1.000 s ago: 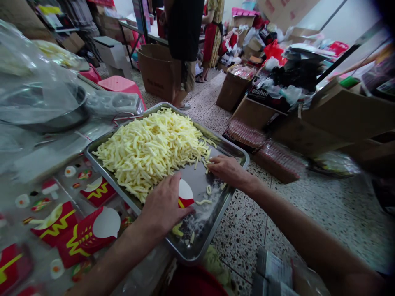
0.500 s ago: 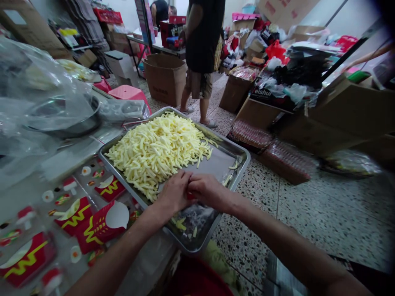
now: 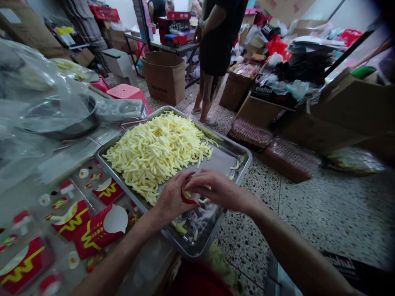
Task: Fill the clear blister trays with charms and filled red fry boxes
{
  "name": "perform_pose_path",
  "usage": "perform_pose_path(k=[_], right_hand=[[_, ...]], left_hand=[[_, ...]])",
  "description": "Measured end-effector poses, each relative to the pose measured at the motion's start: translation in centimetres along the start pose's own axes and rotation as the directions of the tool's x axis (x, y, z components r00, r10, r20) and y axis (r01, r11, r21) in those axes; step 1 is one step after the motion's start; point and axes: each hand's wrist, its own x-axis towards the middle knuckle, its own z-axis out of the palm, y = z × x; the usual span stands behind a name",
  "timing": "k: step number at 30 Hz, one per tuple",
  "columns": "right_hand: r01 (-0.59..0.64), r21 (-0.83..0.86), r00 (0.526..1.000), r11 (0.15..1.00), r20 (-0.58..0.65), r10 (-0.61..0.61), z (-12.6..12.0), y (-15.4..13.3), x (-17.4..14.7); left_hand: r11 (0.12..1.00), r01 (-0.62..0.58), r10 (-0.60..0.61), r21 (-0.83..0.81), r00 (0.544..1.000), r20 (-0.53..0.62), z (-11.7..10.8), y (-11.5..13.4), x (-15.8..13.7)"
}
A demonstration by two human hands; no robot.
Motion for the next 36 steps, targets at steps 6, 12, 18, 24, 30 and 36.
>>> perform_pose_path(k=[6,12,18,24,30,36], right_hand=[[-0.493,-0.39,0.839,0.777,-0.448,0.308,-3.3,7.6,3.3],[-0.317,-0.346,0.946,0.883,-0.049,0.32,-3.4,9.1,2.1],[-0.467,-0.171,0.841,0.867,-0.389,0.376,-5.2,11.0,-0.3],[-0.451,-0.32,0.861,0.833,-0.402,0.312,-6.6,10.7,-1.9],[-0.422,-0.438,0.842,0.794,-0.514,0.164,-6.7,9.3,-1.8],[-0.374,-0.532,0.918,0.76,-0.326,0.223,-6.3,9.0,-0.1]], left_hand=[[0.996,0.071,-0.074,0.048,0.995,0.072,-1.2,0.8,-0.4],[0.985,0.119,-0.126,0.128,0.991,0.049,-2.1,1.3,-3.2],[0.967,0.137,-0.142,0.214,0.99,0.007,-2.8,1.0,-3.7],[0.908,0.217,-0.194,0.359,0.976,-0.099,-5.2,0.5,-3.7],[0.91,0.152,-0.144,0.386,0.988,-0.051,-4.9,0.1,-4.2],[0.916,0.078,-0.08,0.394,0.997,-0.01,-4.0,0.3,-3.8]])
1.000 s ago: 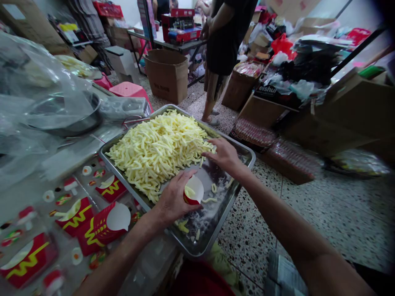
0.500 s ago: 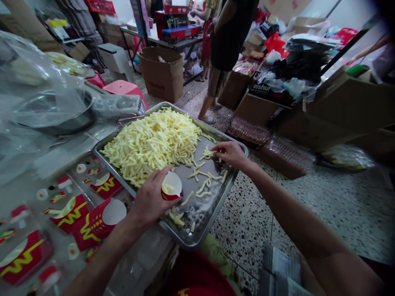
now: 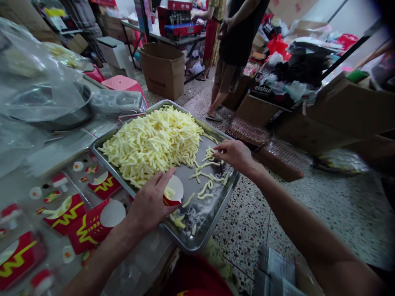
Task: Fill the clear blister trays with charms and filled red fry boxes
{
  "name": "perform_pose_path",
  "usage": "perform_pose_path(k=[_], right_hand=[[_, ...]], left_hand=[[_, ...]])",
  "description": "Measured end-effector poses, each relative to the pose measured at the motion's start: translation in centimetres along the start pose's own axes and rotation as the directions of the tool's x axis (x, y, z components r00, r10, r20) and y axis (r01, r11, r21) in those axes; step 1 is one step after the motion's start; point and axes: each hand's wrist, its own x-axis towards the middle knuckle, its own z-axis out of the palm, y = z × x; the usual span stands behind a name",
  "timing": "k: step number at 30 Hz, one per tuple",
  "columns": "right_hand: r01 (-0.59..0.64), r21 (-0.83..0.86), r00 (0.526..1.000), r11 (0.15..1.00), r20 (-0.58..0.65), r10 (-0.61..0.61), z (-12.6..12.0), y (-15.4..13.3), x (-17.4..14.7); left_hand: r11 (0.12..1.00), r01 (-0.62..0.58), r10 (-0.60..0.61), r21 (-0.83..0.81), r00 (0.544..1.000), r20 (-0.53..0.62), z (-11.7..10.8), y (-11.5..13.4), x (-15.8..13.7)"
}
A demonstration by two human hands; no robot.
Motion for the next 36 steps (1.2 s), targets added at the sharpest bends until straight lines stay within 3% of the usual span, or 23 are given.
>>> perform_pose_path(k=[4,6,13,17,18,20,21,22,24,26,28,31,34,36], right_hand=[[0.211,0.013,0.97,0.977,0.124,-0.211,0.7,0.5,0.0],[0.261,-0.019,0.949,0.965,0.19,-0.253,0.9,0.6,0.2],[0.161,-0.068,0.925,0.985,0.359,-0.127,1.6,-0.3,2.4],[0.043,-0.132,0.95,0.99,0.313,0.001,2.7,-1.6,2.3],[-0.002,-0.08,0.961,0.997,0.277,0.024,2.8,-1.8,2.1],[-0.154,0.195,0.971,0.969,0.21,0.112,2.8,-2.0,1.4],[-0.244,0.393,0.964,0.887,0.202,0.175,2.5,-2.0,1.0],[-0.321,0.583,0.947,0.746,0.22,0.235,2.2,-2.0,0.7],[-0.404,0.823,0.907,0.401,0.303,0.291,1.3,-2.1,0.0],[-0.444,0.882,0.882,0.156,0.4,0.248,0.5,-2.9,-0.7],[-0.496,0.866,0.861,0.059,0.483,0.161,0.1,-4.1,-1.3],[-0.513,0.852,0.858,0.107,0.507,0.08,0.5,-6.1,-2.0],[-0.438,0.87,0.899,0.225,0.43,0.087,1.7,-7.7,-2.6],[-0.356,0.867,0.934,0.347,0.334,0.124,2.5,-8.8,-3.1]], left_hand=[[1.0,-0.008,0.009,-0.016,1.0,0.026,-0.4,0.1,-0.3],[0.999,-0.023,0.025,-0.035,0.998,0.055,-0.5,0.3,-0.3],[0.998,-0.042,0.046,-0.037,0.992,0.12,0.0,1.8,1.7],[0.999,0.029,-0.035,0.031,0.983,0.178,0.5,2.6,3.1],[0.996,0.063,-0.072,0.057,0.98,0.186,0.6,2.6,3.2],[0.987,0.123,-0.141,0.105,0.971,0.194,0.7,2.6,3.0],[0.982,0.146,-0.169,0.123,0.965,0.198,0.7,2.5,2.8],[0.977,0.166,-0.19,0.132,0.961,0.2,0.6,2.5,2.6],[0.971,0.204,-0.225,0.127,0.956,0.189,0.6,2.5,2.2],[0.966,0.239,-0.251,0.096,0.957,0.148,0.8,2.7,2.3],[0.968,0.249,-0.251,0.031,0.963,0.094,1.3,3.2,2.9],[0.963,0.259,-0.259,-0.069,0.966,0.013,2.4,3.9,3.9],[0.963,0.251,-0.26,-0.094,0.961,-0.094,3.2,4.3,4.2],[0.973,0.22,-0.228,-0.067,0.961,-0.156,3.3,4.5,4.1]])
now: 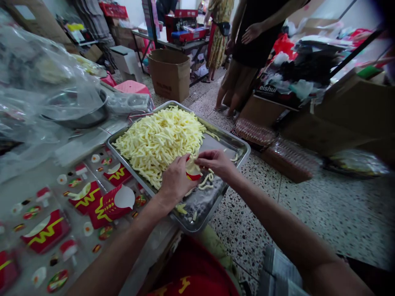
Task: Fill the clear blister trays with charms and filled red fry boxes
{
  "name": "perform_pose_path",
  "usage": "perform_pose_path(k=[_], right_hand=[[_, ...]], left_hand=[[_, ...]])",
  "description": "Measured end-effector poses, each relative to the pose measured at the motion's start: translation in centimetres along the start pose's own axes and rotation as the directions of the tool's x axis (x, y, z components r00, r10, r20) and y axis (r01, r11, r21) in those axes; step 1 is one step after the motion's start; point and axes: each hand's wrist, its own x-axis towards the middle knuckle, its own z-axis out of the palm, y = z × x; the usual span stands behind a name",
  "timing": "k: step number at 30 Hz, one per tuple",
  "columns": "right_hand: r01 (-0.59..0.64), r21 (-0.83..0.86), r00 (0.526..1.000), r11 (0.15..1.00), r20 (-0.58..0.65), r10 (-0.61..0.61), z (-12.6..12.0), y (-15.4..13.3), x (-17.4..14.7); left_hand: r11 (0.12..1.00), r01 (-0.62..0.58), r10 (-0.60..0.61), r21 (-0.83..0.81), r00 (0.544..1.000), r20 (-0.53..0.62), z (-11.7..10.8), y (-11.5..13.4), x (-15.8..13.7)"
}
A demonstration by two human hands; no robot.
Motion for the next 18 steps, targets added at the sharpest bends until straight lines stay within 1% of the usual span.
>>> perform_pose_path(k=[1,2,3,4,6,7,8,9,11,12,14,15,16,17,18], right_hand=[[0.06,-0.101,0.997,0.993,-0.047,-0.065,0.6,0.1,-0.2],[0.124,-0.232,0.985,0.965,-0.092,-0.149,1.2,0.0,-0.4],[0.176,-0.378,0.964,0.909,-0.118,-0.236,1.6,-0.3,-0.5],[0.207,-0.515,0.944,0.832,-0.118,-0.307,1.9,-0.9,-0.4],[0.207,-0.706,0.923,0.677,-0.088,-0.374,2.0,-2.6,-0.1],[0.195,-0.752,0.92,0.629,-0.082,-0.383,1.8,-3.6,0.3],[0.184,-0.772,0.917,0.609,-0.089,-0.39,1.6,-4.6,0.7],[0.182,-0.772,0.909,0.609,-0.105,-0.404,1.4,-5.5,1.1],[0.201,-0.74,0.883,0.641,-0.146,-0.445,1.3,-7.0,1.6],[0.216,-0.721,0.879,0.658,-0.15,-0.453,1.5,-7.5,1.6],[0.239,-0.707,0.891,0.666,-0.114,-0.44,2.3,-8.1,1.3],[0.258,-0.705,0.907,0.66,-0.058,-0.417,2.7,-8.3,1.1],[0.288,-0.692,0.925,0.662,0.022,-0.379,3.1,-8.4,0.9],[0.323,-0.659,0.937,0.68,0.12,-0.329,3.3,-8.4,0.7],[0.353,-0.606,0.936,0.713,0.218,-0.278,3.3,-8.4,0.7]], left_hand=[[1.0,-0.011,0.012,0.024,1.0,-0.028,0.0,0.0,-0.1],[0.998,-0.015,0.018,0.055,0.998,-0.053,-0.1,0.1,-0.1],[0.996,-0.016,0.023,0.089,0.997,-0.074,-0.2,0.2,0.0],[0.992,-0.019,0.03,0.122,0.995,-0.091,-0.4,0.4,0.3],[0.984,-0.039,0.06,0.177,0.992,-0.112,-0.9,1.0,1.0],[0.98,-0.056,0.079,0.191,0.99,-0.117,-1.1,1.4,1.4],[0.978,-0.07,0.096,0.197,0.988,-0.124,-1.4,1.8,1.9],[0.977,-0.081,0.109,0.197,0.985,-0.134,-1.7,2.2,2.4],[0.979,-0.088,0.119,0.186,0.98,-0.162,-2.4,2.8,3.1],[0.98,-0.086,0.119,0.179,0.977,-0.179,-2.6,2.9,3.3],[0.982,-0.079,0.115,0.172,0.972,-0.206,-3.0,2.8,3.3],[0.983,-0.074,0.11,0.169,0.971,-0.214,-3.1,2.6,3.2],[0.984,-0.072,0.107,0.163,0.97,-0.219,-3.1,2.2,2.9],[0.986,-0.073,0.106,0.15,0.969,-0.222,-3.0,1.8,2.7],[0.989,-0.078,0.106,0.128,0.969,-0.223,-2.9,1.3,2.4]])
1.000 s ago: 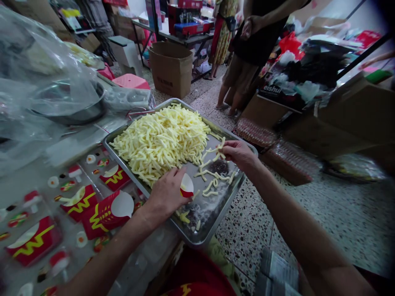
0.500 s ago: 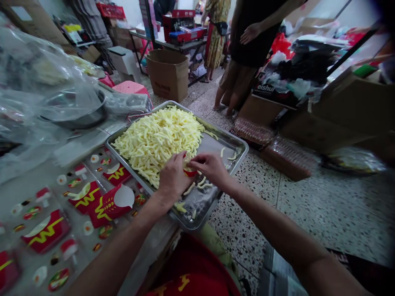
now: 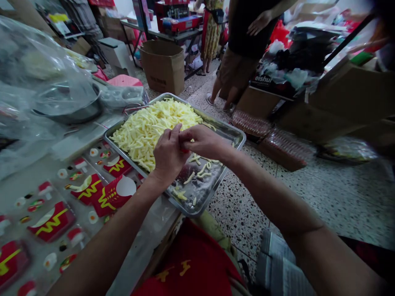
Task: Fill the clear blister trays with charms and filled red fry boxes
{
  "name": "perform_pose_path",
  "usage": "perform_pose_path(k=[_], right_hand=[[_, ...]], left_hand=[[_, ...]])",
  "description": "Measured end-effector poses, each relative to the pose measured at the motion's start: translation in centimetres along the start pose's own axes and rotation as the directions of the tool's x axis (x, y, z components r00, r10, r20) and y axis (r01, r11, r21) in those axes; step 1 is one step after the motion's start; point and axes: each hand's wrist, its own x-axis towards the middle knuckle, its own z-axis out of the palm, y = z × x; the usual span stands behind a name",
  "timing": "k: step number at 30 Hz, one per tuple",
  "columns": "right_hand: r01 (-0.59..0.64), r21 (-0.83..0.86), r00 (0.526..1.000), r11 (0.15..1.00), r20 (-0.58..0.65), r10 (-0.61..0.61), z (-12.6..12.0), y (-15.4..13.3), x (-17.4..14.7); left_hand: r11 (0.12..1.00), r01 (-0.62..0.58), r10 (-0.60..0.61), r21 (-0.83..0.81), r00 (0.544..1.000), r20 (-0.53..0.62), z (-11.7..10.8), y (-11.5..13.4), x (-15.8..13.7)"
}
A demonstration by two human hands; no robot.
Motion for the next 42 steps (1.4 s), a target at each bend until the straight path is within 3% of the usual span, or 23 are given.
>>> perform_pose_path(k=[2,4,7,9,11,13,15,17,19,21,23,27,30,35,37,39,42], right_hand=[[0.026,0.15,0.993,0.988,0.107,-0.042,-0.4,0.6,-0.2],[0.008,0.192,1.0,0.981,-0.014,-0.005,-1.2,2.0,-0.8],[-0.168,-0.088,0.96,0.982,-0.242,0.142,-2.1,5.0,-3.0],[-0.308,-0.374,0.948,0.875,-0.2,0.248,-2.0,7.0,-4.8],[-0.315,-0.596,0.941,0.739,-0.095,0.324,-1.2,8.4,-6.4],[-0.29,-0.71,0.932,0.642,-0.056,0.358,-0.2,9.1,-7.4],[-0.332,-0.731,0.919,0.596,-0.107,0.381,0.5,9.4,-7.6],[-0.421,-0.657,0.896,0.625,-0.193,0.4,0.8,9.2,-7.3],[-0.46,-0.519,0.888,0.721,-0.247,0.388,0.9,8.7,-6.7],[-0.428,-0.403,0.901,0.809,-0.258,0.348,1.4,7.9,-6.0],[-0.373,-0.396,0.923,0.839,-0.253,0.291,2.5,6.9,-5.4],[-0.341,-0.595,0.94,0.728,-0.195,0.281,5.9,5.6,-4.7],[-0.263,-0.69,0.958,0.674,-0.104,0.267,7.3,5.9,-4.6],[-0.26,-0.566,0.964,0.783,-0.109,0.241,6.2,6.5,-4.7],[-0.15,-0.499,0.987,0.854,-0.122,0.102,5.6,5.4,-4.6],[0.071,-0.5,0.995,0.863,-0.031,-0.099,5.4,3.4,-4.3],[0.346,-0.49,0.938,0.8,0.199,-0.284,6.2,0.2,-3.2]], left_hand=[[0.996,-0.008,0.009,-0.086,1.0,0.016,0.4,-1.0,-0.6],[0.982,-0.014,0.022,-0.187,0.999,0.043,0.7,-1.9,-0.8],[0.963,0.007,0.011,-0.27,0.998,0.065,0.7,-2.8,-0.9],[0.959,0.025,-0.002,-0.282,0.997,0.082,0.3,-3.0,-0.9],[0.956,0.026,0.003,-0.291,0.995,0.1,-0.4,-3.1,-1.0],[0.952,0.006,0.028,-0.305,0.994,0.107,-1.2,-3.2,-1.3],[0.952,-0.011,0.049,-0.306,0.992,0.116,-2.0,-3.4,-1.7],[0.963,-0.001,0.037,-0.27,0.991,0.129,-2.9,-3.9,-2.3],[0.977,0.033,-0.007,-0.212,0.992,0.124,-3.7,-4.5,-2.8],[0.983,0.061,-0.043,-0.175,0.994,0.104,-4.3,-5.0,-3.2],[0.984,0.059,-0.045,-0.167,0.995,0.086,-4.7,-5.2,-3.4],[0.988,0.018,0.0,-0.155,0.994,0.111,-4.5,-4.9,-3.6],[0.998,0.022,-0.01,-0.052,0.974,0.225,-3.9,-4.5,-4.1],[0.996,0.006,-0.039,0.09,0.93,0.365,-3.4,-4.2,-5.2],[0.994,0.014,-0.055,0.112,0.927,0.37,-3.5,-4.3,-5.6],[0.994,0.017,-0.057,0.109,0.926,0.373,-3.8,-4.6,-5.9],[0.997,0.051,-0.068,0.059,0.942,0.328,-4.4,-5.0,-6.7]])
